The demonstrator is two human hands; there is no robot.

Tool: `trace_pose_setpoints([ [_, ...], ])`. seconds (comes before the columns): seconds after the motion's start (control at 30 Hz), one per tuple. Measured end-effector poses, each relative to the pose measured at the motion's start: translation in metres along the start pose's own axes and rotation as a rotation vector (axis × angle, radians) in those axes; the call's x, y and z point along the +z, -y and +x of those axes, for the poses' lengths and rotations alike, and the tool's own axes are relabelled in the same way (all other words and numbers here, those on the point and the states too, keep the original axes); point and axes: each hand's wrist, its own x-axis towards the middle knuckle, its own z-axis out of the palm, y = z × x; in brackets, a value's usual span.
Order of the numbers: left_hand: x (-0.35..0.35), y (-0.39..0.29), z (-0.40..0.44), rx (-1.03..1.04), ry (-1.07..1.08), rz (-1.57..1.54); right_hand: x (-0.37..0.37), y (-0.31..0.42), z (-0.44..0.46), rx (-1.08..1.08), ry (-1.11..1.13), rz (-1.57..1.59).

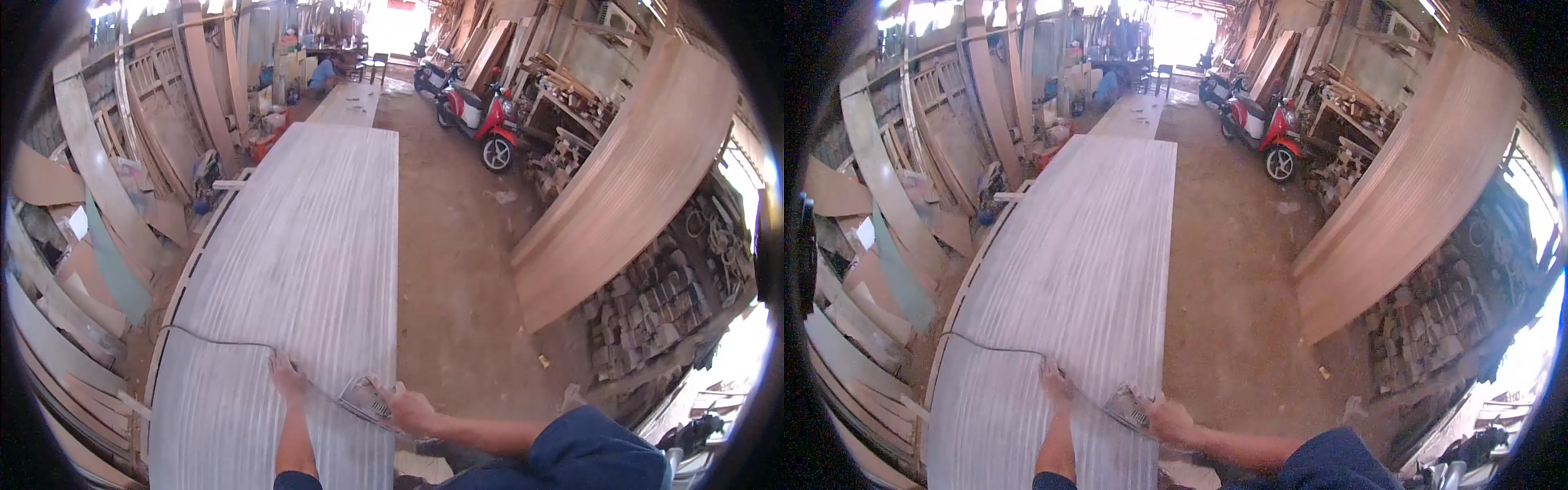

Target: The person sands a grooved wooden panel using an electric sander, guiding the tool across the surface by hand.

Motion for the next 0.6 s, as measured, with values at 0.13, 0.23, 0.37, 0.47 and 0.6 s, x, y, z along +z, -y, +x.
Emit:
trace_pose_setpoints([
  [0.13, -0.018, -0.024, -0.006, -0.117, -0.118, -0.067, -0.028, -0.023, 0.041, 0.002, -0.095, -0.014],
  [0.23, -0.015, -0.021, -0.002, -0.05, -0.114, 0.029, -0.047, -0.051, 0.097, 0.017, -0.315, -0.099],
  [0.37, -0.028, -0.041, 0.0, -0.083, -0.078, 0.091, -0.094, -0.08, 0.165, 0.173, -0.347, -0.069],
  [0.47, -0.017, -0.044, 0.012, -0.065, -0.06, 0.183, -0.125, -0.109, 0.223, 0.171, -0.426, -0.13],
  [0.6, -0.001, -0.073, 0.041, -0.073, -0.011, 0.315, -0.187, -0.128, 0.292, 0.295, -0.421, -0.163],
])
